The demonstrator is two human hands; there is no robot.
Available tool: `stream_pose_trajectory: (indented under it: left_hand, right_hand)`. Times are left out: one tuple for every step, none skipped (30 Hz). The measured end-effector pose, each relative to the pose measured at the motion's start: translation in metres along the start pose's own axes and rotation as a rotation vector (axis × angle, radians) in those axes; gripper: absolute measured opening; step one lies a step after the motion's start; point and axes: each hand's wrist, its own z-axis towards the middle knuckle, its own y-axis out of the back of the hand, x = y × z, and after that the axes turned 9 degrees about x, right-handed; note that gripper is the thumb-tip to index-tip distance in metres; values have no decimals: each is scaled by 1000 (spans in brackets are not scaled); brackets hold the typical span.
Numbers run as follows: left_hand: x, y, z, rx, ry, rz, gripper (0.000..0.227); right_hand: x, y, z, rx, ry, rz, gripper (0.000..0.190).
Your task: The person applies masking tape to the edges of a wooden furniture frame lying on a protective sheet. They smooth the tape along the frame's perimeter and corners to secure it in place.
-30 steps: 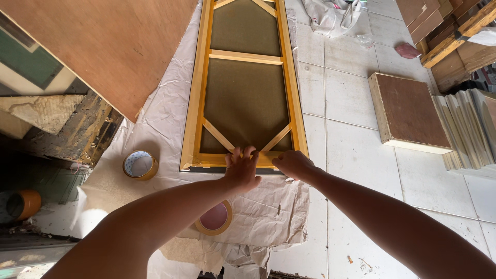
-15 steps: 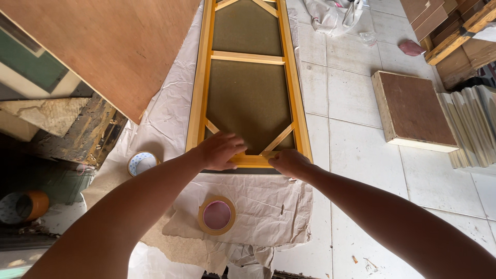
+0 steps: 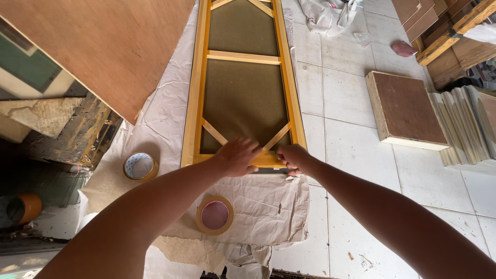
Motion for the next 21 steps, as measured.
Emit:
stream_pose_trajectory:
  left_hand:
    - [-6, -6, -2, 2, -2, 0, 67]
    - [-11, -12, -4, 40, 16, 64, 69]
    - [-15, -19, -7, 77, 33, 128, 71]
    - [-16, -22, -6, 76, 31, 124, 71]
    - [-17, -26, -5, 51, 40, 167, 77]
    - [-18, -29, -4, 24, 49, 211, 83]
    - [-21, -32, 2, 21, 50, 209, 83]
    - [-21, -34, 6, 18, 68, 220, 87]
    - [-22, -37, 10, 14, 87, 232, 90]
    - [-23, -38, 16, 13, 90, 231, 90]
    - [-24, -40, 22, -14, 102, 237, 92]
    - [-25, -42, 29, -42, 111, 241, 93]
    - [-24, -42, 34, -42, 113, 238, 93]
    - [-24, -42, 37, -41, 123, 217, 93]
    - [-23, -43, 41, -40, 133, 196, 94]
    - [-20, -43, 39, -38, 134, 195, 94]
    - [-16, -42, 37, -43, 114, 176, 93]
    - [-13, -42, 35, -46, 91, 157, 93]
    - [-10, -46, 24, -42, 88, 156, 93]
    - [-7, -48, 14, -20, 71, 153, 93]
    - [-4, -50, 4, 3, 54, 151, 95]
  right_hand:
    - [-2, 4, 3, 0, -1, 2, 26]
    - [-4, 7, 7, -3, 5, 44, 25]
    - [-5, 11, 11, -7, 12, 86, 23]
    - [-5, 12, 12, -8, 9, 84, 23]
    - [-4, 13, 14, -10, 12, 89, 22]
    - [-3, 14, 15, -14, 19, 94, 21]
    - [-3, 15, 16, -16, 18, 91, 21]
    - [-1, 14, 18, -13, 21, 91, 20]
    - [1, 13, 21, -9, 24, 92, 20]
    - [1, 10, 23, -8, 25, 89, 20]
    - [1, 9, 25, -13, 26, 97, 20]
    - [1, 8, 27, -19, 24, 106, 20]
    - [1, 6, 28, -18, 22, 102, 20]
    - [1, 3, 28, -23, 10, 92, 20]
    - [0, -1, 29, -28, -2, 83, 20]
    - [0, -1, 31, -25, -3, 82, 20]
    - [-1, -1, 34, -15, -10, 68, 19]
    - [-3, -2, 36, -5, -20, 56, 18]
    - [-2, -1, 36, -3, -23, 59, 18]
    - [-1, 1, 35, 31, 3, 35, 23]
    - [0, 3, 35, 63, 28, 12, 29]
